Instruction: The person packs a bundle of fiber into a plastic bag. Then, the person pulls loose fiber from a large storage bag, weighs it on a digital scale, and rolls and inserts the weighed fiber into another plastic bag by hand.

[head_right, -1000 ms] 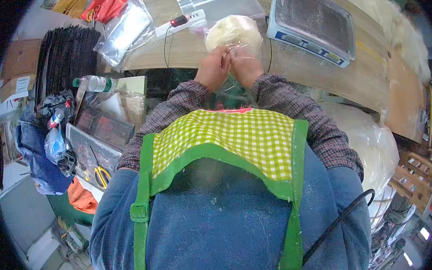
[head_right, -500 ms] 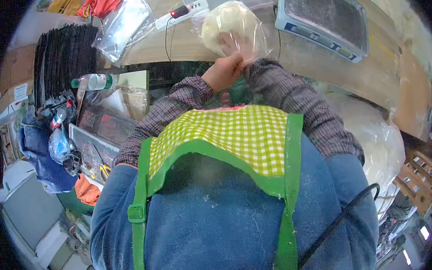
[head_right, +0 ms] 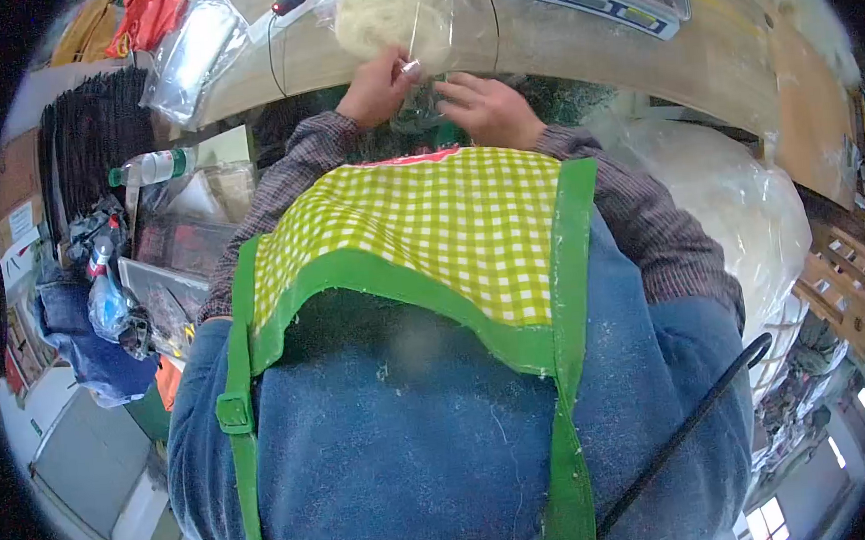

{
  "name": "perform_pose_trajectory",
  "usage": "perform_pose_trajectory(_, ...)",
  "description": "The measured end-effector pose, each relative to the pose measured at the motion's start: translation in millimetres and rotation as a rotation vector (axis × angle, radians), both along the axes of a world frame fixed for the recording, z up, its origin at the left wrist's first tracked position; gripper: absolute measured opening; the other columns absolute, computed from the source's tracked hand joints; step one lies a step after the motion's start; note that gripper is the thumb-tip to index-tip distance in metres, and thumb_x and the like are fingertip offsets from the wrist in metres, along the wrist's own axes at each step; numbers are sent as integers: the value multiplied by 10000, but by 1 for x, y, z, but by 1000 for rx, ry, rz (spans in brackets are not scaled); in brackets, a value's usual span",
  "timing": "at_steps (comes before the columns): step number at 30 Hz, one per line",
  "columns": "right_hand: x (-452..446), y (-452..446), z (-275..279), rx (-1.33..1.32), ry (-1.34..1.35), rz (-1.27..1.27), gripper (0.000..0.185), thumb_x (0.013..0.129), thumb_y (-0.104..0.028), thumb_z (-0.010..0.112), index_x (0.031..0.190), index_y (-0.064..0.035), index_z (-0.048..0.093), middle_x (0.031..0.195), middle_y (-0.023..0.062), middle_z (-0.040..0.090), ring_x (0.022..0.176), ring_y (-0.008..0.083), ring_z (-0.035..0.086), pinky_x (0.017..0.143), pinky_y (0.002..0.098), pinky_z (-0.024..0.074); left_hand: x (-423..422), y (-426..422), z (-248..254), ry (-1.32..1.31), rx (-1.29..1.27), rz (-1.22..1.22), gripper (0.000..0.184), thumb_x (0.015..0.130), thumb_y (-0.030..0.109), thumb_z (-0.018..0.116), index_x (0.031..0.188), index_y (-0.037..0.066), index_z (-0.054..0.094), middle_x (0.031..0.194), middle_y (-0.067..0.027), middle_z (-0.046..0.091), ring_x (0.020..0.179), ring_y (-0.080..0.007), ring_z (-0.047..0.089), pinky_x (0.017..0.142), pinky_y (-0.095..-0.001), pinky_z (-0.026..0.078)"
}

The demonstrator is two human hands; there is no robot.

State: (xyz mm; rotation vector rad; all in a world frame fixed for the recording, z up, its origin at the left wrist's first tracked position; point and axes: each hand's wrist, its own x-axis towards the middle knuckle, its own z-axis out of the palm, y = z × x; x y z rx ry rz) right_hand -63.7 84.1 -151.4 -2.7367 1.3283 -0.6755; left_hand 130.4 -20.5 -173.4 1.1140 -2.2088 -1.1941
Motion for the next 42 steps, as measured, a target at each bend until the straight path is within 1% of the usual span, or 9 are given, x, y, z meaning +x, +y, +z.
perform_pose_trajectory(6,-32,-6,-1,-381,-155,-771,291,804,-186,596,1034,-13,554,837,101,609,724,235,594,630,308,503,-1,2,8,-121,-77,83,339,785,276,629,979,34,493,730,-130,594,651,-206,579,586,-304,451)
perform_pose_trajectory(9,-39,-17,-44,891,-1307,-858,285,793,-197,612,980,16,586,869,103,617,727,169,613,540,250,499,5,12,11,-164,-110,113,369,769,283,653,987,31,495,727,-114,596,650,-148,577,581,-276,449)
perform_pose_trajectory(20,-54,-13,-43,784,-1000,-685,246,803,-194,593,910,26,606,688,74,614,565,123,599,457,231,472,22,47,-24,-269,-42,823,277,729,187,685,822,-8,512,636,-19,502,582,-125,543,519,-262,473)
perform_pose_trajectory(23,-52,-16,-41,790,-944,-658,227,800,-182,591,891,24,609,684,81,615,572,128,602,463,235,472,10,69,-12,493,540,945,194,731,133,670,775,17,522,634,-14,508,541,-135,531,506,-260,488)
perform_pose_trajectory(28,-61,-20,-48,808,-849,-628,223,784,-169,600,906,17,600,713,100,624,583,141,606,495,253,474,15,80,-22,527,470,824,172,747,114,656,789,19,519,648,-18,511,544,-129,516,506,-283,506)
perform_pose_trajectory(31,-61,-21,-54,815,-859,-591,247,778,-177,607,933,14,591,729,105,627,582,142,606,505,259,472,10,80,-24,577,645,1171,189,748,130,664,786,23,512,648,-12,502,551,-105,495,498,-284,500)
perform_pose_trajectory(34,-56,-21,-61,797,-923,-563,275,776,-194,613,955,12,582,737,105,628,575,138,602,508,262,467,5,88,-18,458,511,1105,195,737,132,674,771,27,512,633,-8,498,540,-97,484,497,-281,494)
perform_pose_trajectory(37,-35,-24,-52,233,-875,-372,258,786,-197,602,928,16,578,726,109,623,550,133,588,491,264,458,17,84,-25,293,287,1054,205,728,138,683,755,33,510,616,-4,493,535,-92,479,498,-275,486)
perform_pose_trajectory(42,-35,-41,-57,714,-944,-627,211,809,-182,573,871,20,575,719,110,611,535,137,577,487,265,462,39,67,-36,-5,-13,898,219,726,143,682,726,39,489,580,-2,478,538,-86,482,480,-264,459)
